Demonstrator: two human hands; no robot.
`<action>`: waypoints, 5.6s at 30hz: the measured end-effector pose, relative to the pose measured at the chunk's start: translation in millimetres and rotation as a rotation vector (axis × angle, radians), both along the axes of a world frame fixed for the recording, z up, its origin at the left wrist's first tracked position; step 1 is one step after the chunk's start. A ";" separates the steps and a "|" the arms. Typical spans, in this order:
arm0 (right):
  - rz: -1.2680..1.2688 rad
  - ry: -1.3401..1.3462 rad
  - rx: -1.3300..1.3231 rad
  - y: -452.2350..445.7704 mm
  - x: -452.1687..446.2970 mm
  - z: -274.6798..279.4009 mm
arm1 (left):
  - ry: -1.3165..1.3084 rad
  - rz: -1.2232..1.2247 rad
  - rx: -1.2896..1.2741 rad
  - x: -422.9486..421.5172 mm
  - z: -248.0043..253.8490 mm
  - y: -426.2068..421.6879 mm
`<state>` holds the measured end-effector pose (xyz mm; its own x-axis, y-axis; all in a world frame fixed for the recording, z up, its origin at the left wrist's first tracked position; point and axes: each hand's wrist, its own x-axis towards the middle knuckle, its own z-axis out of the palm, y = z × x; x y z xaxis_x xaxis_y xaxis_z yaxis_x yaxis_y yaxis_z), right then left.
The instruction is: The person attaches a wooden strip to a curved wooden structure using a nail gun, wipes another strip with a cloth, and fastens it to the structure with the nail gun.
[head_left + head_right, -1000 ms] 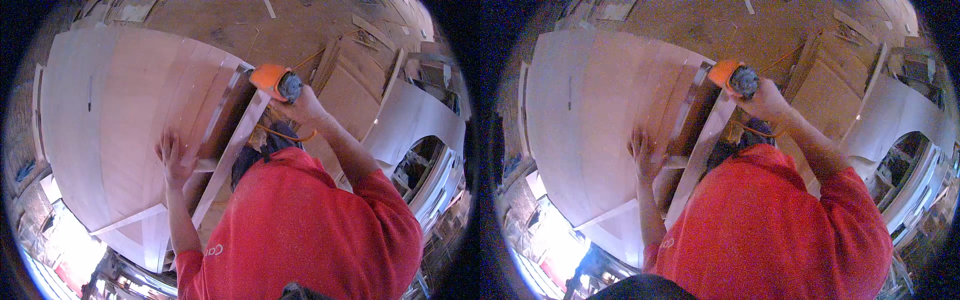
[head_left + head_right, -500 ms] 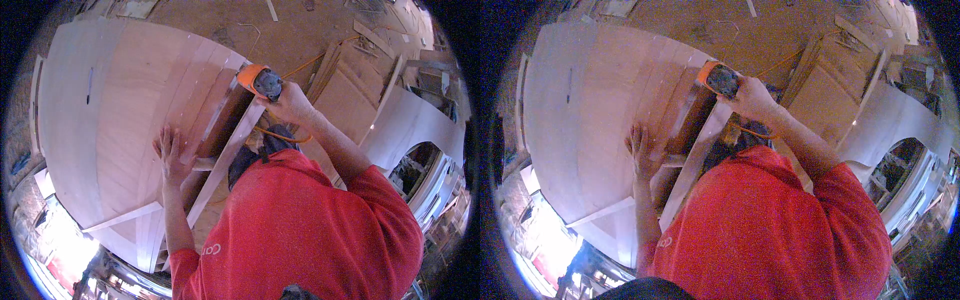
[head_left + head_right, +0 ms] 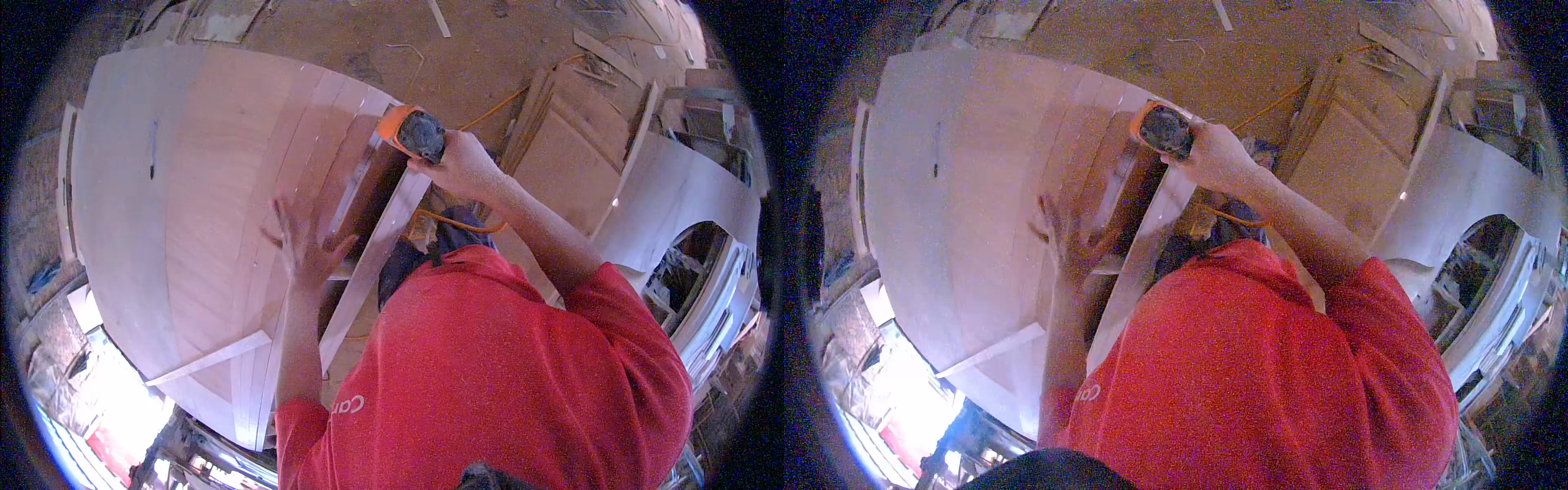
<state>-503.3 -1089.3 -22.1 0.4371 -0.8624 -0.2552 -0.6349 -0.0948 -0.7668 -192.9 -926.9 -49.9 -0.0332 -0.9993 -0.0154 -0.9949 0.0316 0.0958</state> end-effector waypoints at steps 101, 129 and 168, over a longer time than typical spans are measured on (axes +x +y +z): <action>0.060 -0.105 -0.140 -76.5 -17.0 -1.9 | 0.030 -0.051 -0.190 -36.7 -17.3 -89.5; -0.021 -0.161 -0.032 -66.4 -7.7 -10.0 | 0.112 0.218 -0.343 22.8 67.1 29.1; 0.047 -0.169 0.003 249.2 138.7 -28.0 | -0.038 0.179 -0.180 105.0 16.6 161.6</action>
